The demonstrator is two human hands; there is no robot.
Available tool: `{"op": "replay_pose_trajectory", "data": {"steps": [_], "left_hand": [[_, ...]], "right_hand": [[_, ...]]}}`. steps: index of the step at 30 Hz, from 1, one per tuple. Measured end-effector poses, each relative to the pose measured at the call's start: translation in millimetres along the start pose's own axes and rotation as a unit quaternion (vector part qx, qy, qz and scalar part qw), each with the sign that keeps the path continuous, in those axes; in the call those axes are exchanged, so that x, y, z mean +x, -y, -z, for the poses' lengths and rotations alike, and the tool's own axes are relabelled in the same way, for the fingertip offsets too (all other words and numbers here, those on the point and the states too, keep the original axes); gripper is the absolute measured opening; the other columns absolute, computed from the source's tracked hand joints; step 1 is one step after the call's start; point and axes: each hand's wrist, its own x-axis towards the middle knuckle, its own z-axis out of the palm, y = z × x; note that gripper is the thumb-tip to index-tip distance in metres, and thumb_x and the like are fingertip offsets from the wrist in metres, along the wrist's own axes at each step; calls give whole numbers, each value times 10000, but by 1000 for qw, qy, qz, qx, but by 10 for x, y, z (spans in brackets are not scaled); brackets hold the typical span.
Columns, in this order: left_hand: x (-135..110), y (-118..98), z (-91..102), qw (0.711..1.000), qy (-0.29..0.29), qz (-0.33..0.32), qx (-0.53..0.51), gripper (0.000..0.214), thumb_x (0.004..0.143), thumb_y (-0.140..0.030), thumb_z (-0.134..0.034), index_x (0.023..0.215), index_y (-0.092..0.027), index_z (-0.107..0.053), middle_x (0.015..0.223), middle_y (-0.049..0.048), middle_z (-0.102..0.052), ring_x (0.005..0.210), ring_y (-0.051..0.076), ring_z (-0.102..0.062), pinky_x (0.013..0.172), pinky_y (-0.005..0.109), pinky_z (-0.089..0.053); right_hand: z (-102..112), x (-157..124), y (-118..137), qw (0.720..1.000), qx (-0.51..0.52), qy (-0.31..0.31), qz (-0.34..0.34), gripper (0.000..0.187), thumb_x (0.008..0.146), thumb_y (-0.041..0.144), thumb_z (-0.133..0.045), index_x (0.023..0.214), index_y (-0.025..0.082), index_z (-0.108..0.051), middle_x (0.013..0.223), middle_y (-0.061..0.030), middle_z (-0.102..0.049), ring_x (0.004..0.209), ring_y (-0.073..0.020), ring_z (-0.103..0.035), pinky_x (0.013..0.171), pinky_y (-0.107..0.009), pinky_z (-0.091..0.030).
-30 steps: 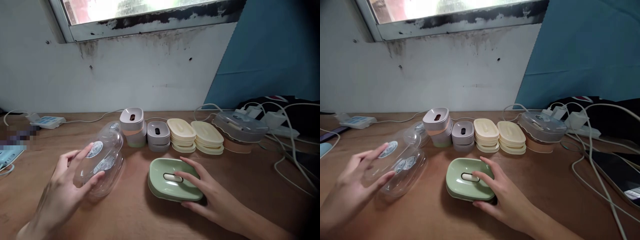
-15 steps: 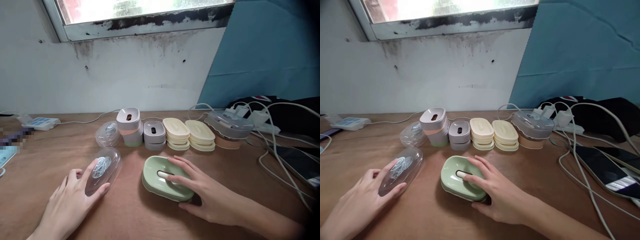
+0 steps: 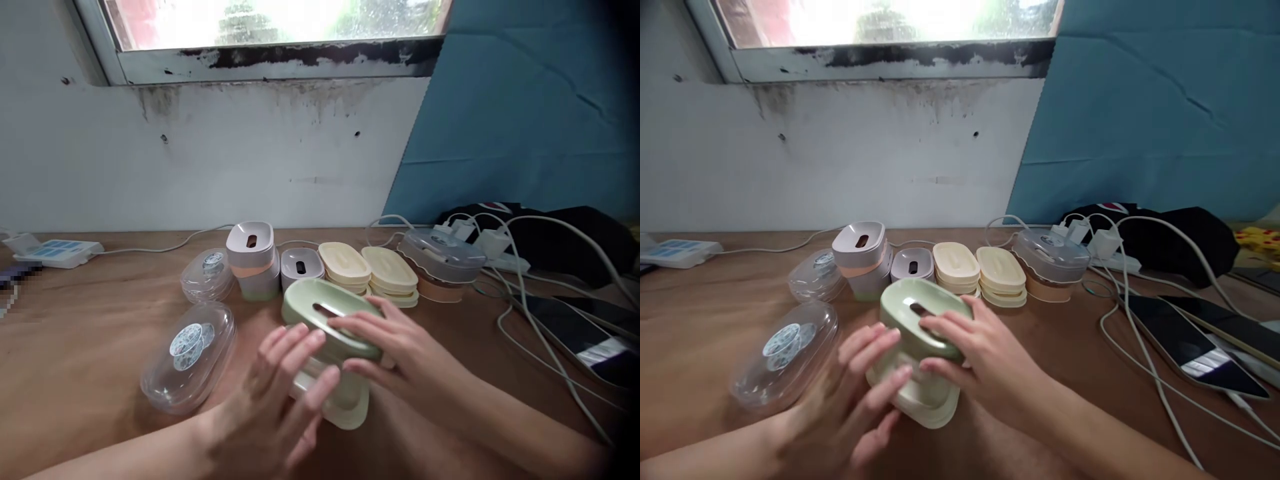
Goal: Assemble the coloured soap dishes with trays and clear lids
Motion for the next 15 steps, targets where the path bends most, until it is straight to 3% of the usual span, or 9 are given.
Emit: {"op": "replay_pose_trajectory", "data": {"steps": [3, 5, 10, 15], "left_hand": [[9, 14, -146, 997, 16, -31, -73, 434, 729, -134, -496, 1160, -88, -475, 1267, 208, -454, 1250, 333, -324, 968, 497, -369], [12, 31, -189, 991, 52, -6, -121, 425, 707, -119, -506, 1131, -95, -493, 1281, 205, -447, 1235, 330, -344, 969, 492, -368], [6, 54, -211, 983, 70, -3, -169, 376, 699, -119, -520, 1074, -106, -522, 1270, 197, -453, 1193, 349, -387, 964, 494, -362], [-37, 68, -250, 984, 70, -16, -163, 397, 714, -132, -524, 1110, -117, -506, 1288, 201, -435, 1194, 346, -385, 954, 478, -370]], "right_hand": [[151, 206, -54, 991, -41, -107, -73, 401, 879, 509, -395, 1140, 270, -583, 1060, -47, -655, 1061, -300, -496, 891, -488, -407], [173, 452, -72, 980, -101, -120, -121, 407, 872, 505, -416, 1147, 254, -581, 1068, -46, -653, 1054, -322, -482, 828, -454, -434], [-86, 1133, -7, 960, -220, -20, -171, 491, 891, 544, -333, 1125, 200, -595, 1070, -97, -650, 1008, -372, -478, 741, -449, -422], [-284, 1306, 62, 960, -214, 50, -173, 492, 856, 560, -407, 1076, 176, -621, 1003, -123, -664, 949, -341, -535, 701, -408, -434]]}}
